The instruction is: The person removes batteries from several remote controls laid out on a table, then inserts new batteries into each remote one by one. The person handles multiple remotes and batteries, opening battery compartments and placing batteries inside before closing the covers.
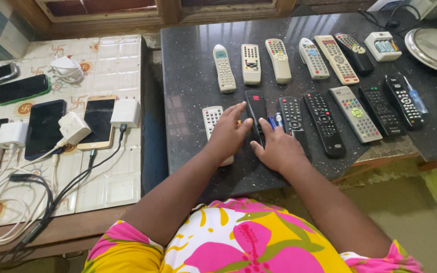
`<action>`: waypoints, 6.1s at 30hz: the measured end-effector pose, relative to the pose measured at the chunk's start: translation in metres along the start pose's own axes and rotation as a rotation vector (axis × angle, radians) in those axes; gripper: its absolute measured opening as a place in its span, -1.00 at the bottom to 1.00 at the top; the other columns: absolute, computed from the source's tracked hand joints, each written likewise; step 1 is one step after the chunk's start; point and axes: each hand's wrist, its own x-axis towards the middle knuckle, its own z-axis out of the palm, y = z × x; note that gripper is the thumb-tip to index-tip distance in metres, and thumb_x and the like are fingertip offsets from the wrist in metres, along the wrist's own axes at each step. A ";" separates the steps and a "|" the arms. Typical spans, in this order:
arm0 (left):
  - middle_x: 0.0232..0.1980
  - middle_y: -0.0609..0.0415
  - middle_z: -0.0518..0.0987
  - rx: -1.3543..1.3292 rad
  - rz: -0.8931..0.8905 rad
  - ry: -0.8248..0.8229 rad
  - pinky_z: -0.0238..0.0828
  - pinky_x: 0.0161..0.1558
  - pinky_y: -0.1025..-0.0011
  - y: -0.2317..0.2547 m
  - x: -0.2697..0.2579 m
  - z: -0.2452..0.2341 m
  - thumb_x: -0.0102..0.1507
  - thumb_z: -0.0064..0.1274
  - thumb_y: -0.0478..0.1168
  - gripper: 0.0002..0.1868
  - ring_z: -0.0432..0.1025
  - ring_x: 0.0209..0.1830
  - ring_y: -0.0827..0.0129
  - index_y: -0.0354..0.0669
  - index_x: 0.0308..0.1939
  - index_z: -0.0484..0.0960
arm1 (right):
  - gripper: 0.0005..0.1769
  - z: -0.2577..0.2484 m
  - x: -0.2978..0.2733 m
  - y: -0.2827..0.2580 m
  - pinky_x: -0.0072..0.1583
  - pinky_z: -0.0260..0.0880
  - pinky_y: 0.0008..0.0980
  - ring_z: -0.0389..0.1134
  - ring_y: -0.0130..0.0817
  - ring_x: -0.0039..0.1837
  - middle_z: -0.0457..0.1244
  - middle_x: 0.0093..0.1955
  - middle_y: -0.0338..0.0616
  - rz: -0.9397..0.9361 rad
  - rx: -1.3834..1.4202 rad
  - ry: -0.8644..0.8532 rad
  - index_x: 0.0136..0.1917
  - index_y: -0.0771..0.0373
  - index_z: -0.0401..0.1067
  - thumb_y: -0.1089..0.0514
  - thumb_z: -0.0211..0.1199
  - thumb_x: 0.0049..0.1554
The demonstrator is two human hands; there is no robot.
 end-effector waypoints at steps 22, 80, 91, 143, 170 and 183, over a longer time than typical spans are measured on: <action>0.39 0.02 0.44 0.815 0.269 -0.160 -0.51 0.46 -0.35 0.057 -0.054 0.012 0.21 0.05 0.31 -0.31 0.09 0.54 0.06 0.06 0.31 0.54 | -0.31 -0.033 -0.010 0.115 0.41 0.24 -0.08 0.24 0.03 0.44 0.25 0.40 0.00 -0.374 0.168 0.164 0.36 0.11 0.40 -0.14 0.41 0.03; 0.13 0.08 0.59 0.762 0.406 0.270 0.19 0.35 0.13 0.058 -0.100 0.058 0.27 0.24 -0.01 -0.65 0.41 0.26 0.19 -0.04 0.06 0.67 | -0.29 -0.023 0.140 0.072 0.48 0.06 -0.04 0.07 0.12 0.56 0.11 0.55 0.12 -0.798 0.226 0.023 0.46 0.10 0.33 -0.25 0.29 0.16; 0.18 0.08 0.58 0.767 0.414 0.311 0.17 0.36 0.09 0.053 -0.102 0.061 0.25 0.25 -0.01 -0.62 0.41 0.27 0.19 -0.03 0.09 0.65 | -0.24 -0.050 0.114 0.098 0.54 -0.27 0.22 0.05 -0.17 0.59 0.10 0.55 -0.18 -0.636 -0.238 -0.187 0.46 -0.11 0.31 -0.27 0.32 0.03; 0.45 -0.07 0.35 1.009 0.190 -0.291 -0.77 0.42 -0.31 0.075 -0.017 0.090 0.31 -0.47 0.47 -0.11 -0.06 0.60 -0.01 -0.13 0.32 0.49 | -0.57 -0.008 0.045 0.168 0.52 -0.23 0.34 0.06 -0.11 0.59 0.22 0.48 -0.19 -0.525 -0.098 0.233 0.33 0.00 0.47 -0.06 0.10 0.24; 0.08 0.03 0.57 1.094 0.004 0.122 0.19 0.11 0.08 0.107 -0.029 0.181 0.21 0.10 0.31 -0.30 0.42 0.03 0.21 -0.12 0.20 0.62 | -0.54 -0.016 0.053 0.236 0.44 0.10 0.20 0.15 0.06 0.50 0.21 0.45 0.03 -0.941 0.004 0.281 0.32 0.08 0.48 -0.08 0.17 0.20; 0.07 0.03 0.52 1.112 -0.136 0.106 0.36 -0.16 0.13 0.129 -0.027 0.183 0.14 0.15 0.34 -0.24 0.48 -0.08 0.15 -0.04 0.25 0.55 | -0.54 -0.016 0.060 0.246 0.48 -0.06 0.32 0.15 -0.10 0.52 0.24 0.45 -0.15 -0.902 0.067 0.380 0.39 0.07 0.41 0.04 0.14 0.24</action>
